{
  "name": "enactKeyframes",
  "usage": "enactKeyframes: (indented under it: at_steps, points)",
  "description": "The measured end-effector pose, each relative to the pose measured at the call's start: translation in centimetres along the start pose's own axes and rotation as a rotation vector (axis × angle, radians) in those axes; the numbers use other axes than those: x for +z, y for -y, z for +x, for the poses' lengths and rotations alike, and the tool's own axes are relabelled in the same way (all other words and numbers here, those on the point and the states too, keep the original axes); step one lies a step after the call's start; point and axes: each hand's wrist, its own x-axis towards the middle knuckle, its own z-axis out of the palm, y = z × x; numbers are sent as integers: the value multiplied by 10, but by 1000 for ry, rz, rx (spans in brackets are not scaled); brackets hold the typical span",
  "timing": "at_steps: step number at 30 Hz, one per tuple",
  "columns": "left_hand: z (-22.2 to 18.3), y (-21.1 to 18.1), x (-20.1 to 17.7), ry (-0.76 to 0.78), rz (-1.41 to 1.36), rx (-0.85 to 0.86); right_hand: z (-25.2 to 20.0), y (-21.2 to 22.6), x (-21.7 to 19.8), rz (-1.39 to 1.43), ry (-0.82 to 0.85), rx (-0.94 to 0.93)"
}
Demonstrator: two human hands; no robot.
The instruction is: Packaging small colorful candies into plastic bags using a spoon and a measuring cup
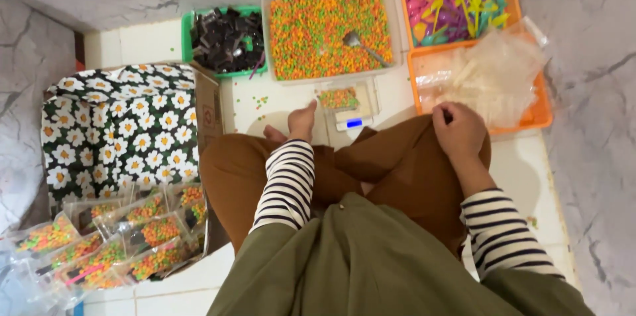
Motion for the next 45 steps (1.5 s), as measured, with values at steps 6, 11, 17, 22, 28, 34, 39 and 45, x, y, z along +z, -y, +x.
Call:
enactKeyframes:
  at_steps: [6, 11, 17, 22, 28, 34, 39, 45]
  points:
    - [41, 37, 40, -156, 31, 57, 10, -6, 15, -2, 105, 77]
    - [-108, -41, -34, -282, -198, 491, 5, -7, 19, 32, 38, 18]
    - [-185, -57, -95, -292, -374, 849, -2, 106, 10, 832, 138, 108]
    - [-237, -58, -138, -312, -382, 859, -3, 224, -30, 1130, 227, -91]
    - [-253, -36, -198, 244, -514, 1085, -2, 275, -16, 1453, 630, 45]
    - [-232, -31, -218, 204, -418, 1188, 10, 315, -9, 1403, 847, -58]
    - [-172, -30, -219, -216, -662, 954, 62, 330, 67, 1134, 790, -82]
    - [-60, -18, -237, -837, -564, 769, 139, 351, 209, 679, 620, -346]
